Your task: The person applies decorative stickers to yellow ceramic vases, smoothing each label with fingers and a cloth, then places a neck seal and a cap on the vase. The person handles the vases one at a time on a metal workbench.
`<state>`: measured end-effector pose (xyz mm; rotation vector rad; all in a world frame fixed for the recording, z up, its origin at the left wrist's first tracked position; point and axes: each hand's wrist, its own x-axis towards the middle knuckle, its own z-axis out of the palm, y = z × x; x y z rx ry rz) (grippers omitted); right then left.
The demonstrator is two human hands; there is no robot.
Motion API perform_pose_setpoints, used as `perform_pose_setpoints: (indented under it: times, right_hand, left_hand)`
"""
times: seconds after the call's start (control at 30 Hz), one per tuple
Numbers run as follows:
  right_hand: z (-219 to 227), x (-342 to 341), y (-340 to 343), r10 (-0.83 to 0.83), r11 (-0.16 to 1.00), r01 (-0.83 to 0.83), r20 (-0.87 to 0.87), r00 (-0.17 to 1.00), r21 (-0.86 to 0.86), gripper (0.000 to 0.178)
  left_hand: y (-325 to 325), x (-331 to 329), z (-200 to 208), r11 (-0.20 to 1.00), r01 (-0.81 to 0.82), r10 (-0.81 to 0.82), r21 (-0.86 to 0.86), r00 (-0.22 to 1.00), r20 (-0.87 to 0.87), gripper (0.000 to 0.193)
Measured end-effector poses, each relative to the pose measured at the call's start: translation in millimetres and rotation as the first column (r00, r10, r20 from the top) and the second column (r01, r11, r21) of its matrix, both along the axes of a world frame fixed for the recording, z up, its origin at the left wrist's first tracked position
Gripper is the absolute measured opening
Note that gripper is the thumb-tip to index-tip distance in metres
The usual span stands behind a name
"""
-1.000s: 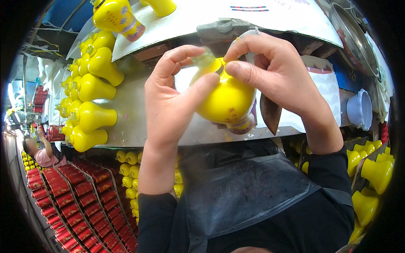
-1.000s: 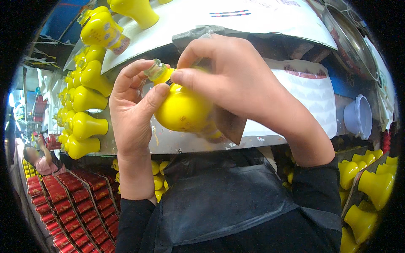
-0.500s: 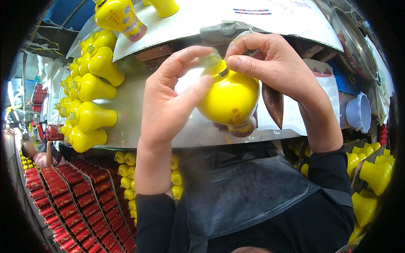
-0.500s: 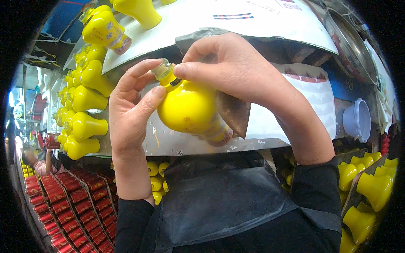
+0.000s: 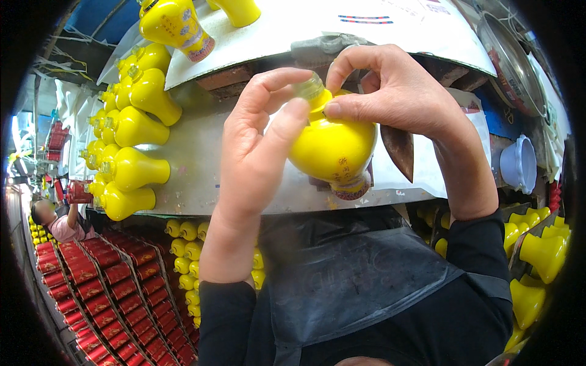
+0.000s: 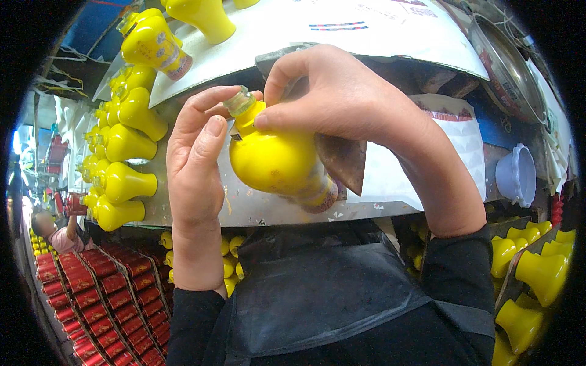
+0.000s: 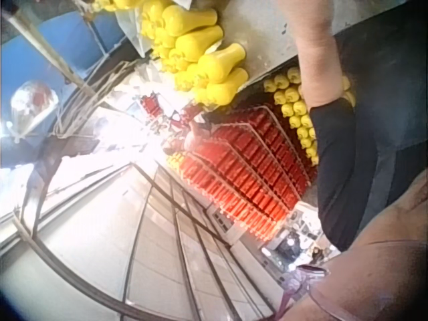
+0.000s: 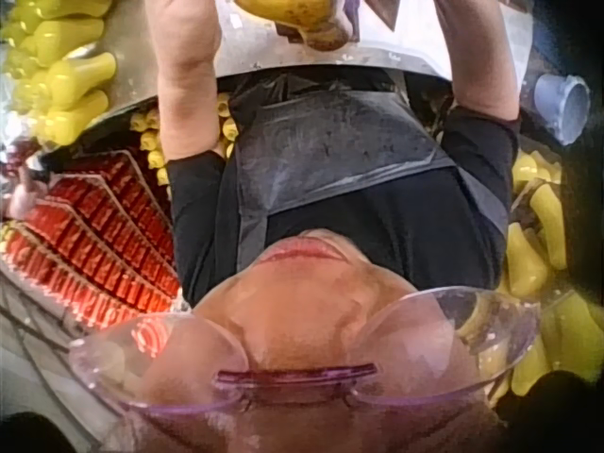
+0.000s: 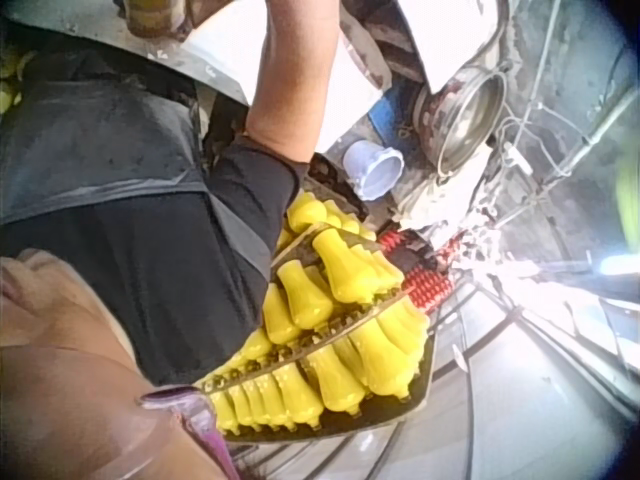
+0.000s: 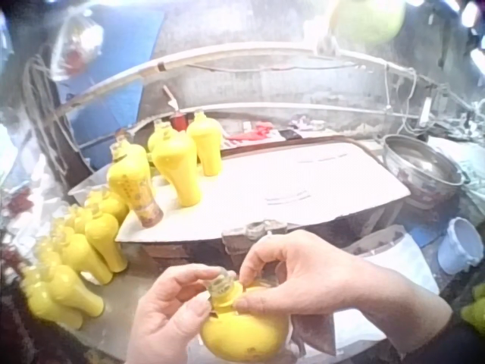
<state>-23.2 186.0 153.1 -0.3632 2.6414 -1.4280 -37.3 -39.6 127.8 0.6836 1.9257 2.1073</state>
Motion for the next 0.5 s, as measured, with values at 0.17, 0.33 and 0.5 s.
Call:
perform_pose_setpoints:
  times: [0.17,0.33,0.5]
  right_hand:
    - [-8.4,-1.1,0.0,-0.004,0.992,0.005,0.007,1.000,-0.128,0.030]
    - [-9.6,-0.5,2.5,0.015,0.984,-0.010,0.027,1.000,-0.178,0.029]
    - [-7.9,-2.3,2.9,0.026,0.988,-0.033,-0.048,0.999,-0.149,0.021]
  left_hand:
    - [4.5,3.2,-0.6,0.996,-0.020,0.014,0.089,0.998,0.069,0.034]
    - [13.2,6.3,-0.5,0.972,-0.192,0.170,-0.134,0.973,-0.155,0.037]
    - [12.4,10.5,3.4,0.972,-0.166,0.149,-0.167,0.983,-0.111,0.037]
